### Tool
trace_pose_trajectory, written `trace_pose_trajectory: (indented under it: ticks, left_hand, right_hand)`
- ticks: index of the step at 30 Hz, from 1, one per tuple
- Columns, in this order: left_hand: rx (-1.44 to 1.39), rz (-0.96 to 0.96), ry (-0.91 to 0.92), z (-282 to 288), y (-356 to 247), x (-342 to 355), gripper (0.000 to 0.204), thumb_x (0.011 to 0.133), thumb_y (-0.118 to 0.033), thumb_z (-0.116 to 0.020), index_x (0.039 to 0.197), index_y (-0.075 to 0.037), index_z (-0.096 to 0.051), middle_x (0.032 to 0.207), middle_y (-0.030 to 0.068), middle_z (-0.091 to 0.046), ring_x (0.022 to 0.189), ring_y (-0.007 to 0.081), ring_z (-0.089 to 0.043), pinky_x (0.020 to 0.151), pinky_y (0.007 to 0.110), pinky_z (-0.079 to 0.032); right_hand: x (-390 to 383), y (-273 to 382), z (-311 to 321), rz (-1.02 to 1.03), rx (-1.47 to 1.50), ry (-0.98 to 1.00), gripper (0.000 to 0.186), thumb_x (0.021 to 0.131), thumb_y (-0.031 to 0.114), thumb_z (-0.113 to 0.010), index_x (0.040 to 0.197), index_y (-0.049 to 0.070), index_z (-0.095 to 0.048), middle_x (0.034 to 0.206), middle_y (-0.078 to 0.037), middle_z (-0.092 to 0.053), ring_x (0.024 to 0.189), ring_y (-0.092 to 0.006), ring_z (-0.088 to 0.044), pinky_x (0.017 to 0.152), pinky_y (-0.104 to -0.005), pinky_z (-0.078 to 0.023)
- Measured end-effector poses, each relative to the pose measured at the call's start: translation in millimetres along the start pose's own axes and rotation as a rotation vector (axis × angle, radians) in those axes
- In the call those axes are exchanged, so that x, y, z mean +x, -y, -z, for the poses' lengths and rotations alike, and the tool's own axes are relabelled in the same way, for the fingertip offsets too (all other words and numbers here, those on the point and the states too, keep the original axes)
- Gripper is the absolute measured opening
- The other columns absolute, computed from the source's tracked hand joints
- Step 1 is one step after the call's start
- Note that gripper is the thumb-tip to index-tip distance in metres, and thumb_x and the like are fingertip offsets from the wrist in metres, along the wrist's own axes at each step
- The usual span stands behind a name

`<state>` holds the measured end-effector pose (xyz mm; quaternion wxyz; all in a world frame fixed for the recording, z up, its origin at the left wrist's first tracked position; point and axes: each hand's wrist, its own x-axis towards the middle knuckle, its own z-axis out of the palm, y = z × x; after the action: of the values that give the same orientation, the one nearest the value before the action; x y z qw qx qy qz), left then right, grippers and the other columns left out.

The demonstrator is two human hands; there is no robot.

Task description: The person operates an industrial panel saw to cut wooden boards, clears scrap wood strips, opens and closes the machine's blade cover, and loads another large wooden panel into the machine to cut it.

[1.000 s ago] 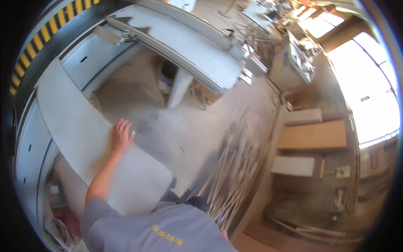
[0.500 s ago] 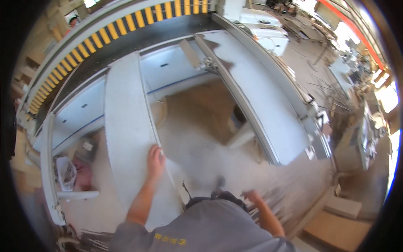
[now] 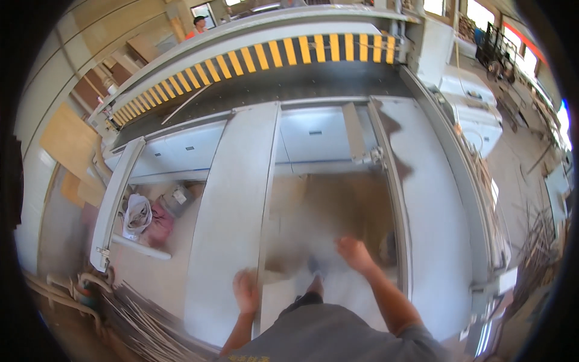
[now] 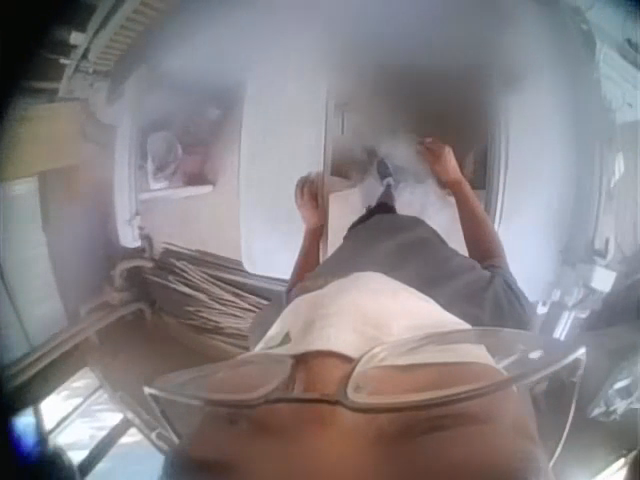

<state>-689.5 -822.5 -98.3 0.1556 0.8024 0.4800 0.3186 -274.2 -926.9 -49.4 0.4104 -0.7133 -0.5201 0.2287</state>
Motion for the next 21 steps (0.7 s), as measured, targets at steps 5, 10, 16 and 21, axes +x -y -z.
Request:
trace_pose_trajectory:
  ticks: [5,10,16,21]
  left_hand:
    - [-0.065,0.009,-0.059,-61.2,6.4,129.1,0.045,0.086,-0.007,-0.066,0.130,-0.002,-0.060,0.143,0.0206,-0.053,0.138,0.0441,-0.044,0.115,0.054,-0.036]
    - [-0.125,-0.027,0.000,-124.2,-24.7,278.4,0.049,0.086,-0.006,-0.064,0.135,-0.001,-0.058,0.145,0.0220,-0.052,0.138,0.0445,-0.044,0.116,0.053,-0.037]
    - [-0.112,-0.172,0.109,-202.5,-11.7,398.9,0.056,0.083,-0.006,-0.066,0.138,-0.005,-0.057,0.144,0.0231,-0.052,0.136,0.0452,-0.046,0.117,0.051,-0.038]
    - [-0.090,-0.154,0.097,-212.4,-31.5,491.5,0.055,0.084,-0.009,-0.069,0.137,-0.005,-0.057,0.142,0.0212,-0.056,0.133,0.0424,-0.049,0.113,0.052,-0.040]
  right_hand:
    - [60.7,0.6,51.4,0.061,-0.176,0.018,0.013,0.091,0.011,-0.069,0.095,0.000,-0.074,0.119,-0.018,-0.071,0.113,-0.0354,-0.065,0.097,-0.0416,-0.051]
    - [133.0,-47.1,105.6,-0.042,-0.127,-0.331,0.013,0.091,0.006,-0.065,0.096,-0.003,-0.074,0.120,-0.020,-0.069,0.119,-0.0353,-0.063,0.102,-0.0412,-0.049]
    - [243.5,-103.4,155.5,-0.236,-0.149,-0.418,0.017,0.096,0.006,-0.060,0.101,-0.007,-0.070,0.123,-0.021,-0.064,0.124,-0.0351,-0.059,0.105,-0.0408,-0.045]
    - [352.6,-177.7,188.9,-0.170,-0.116,-0.562,0.021,0.101,0.016,-0.056,0.108,-0.001,-0.067,0.134,-0.025,-0.058,0.131,-0.0423,-0.051,0.109,-0.0498,-0.042]
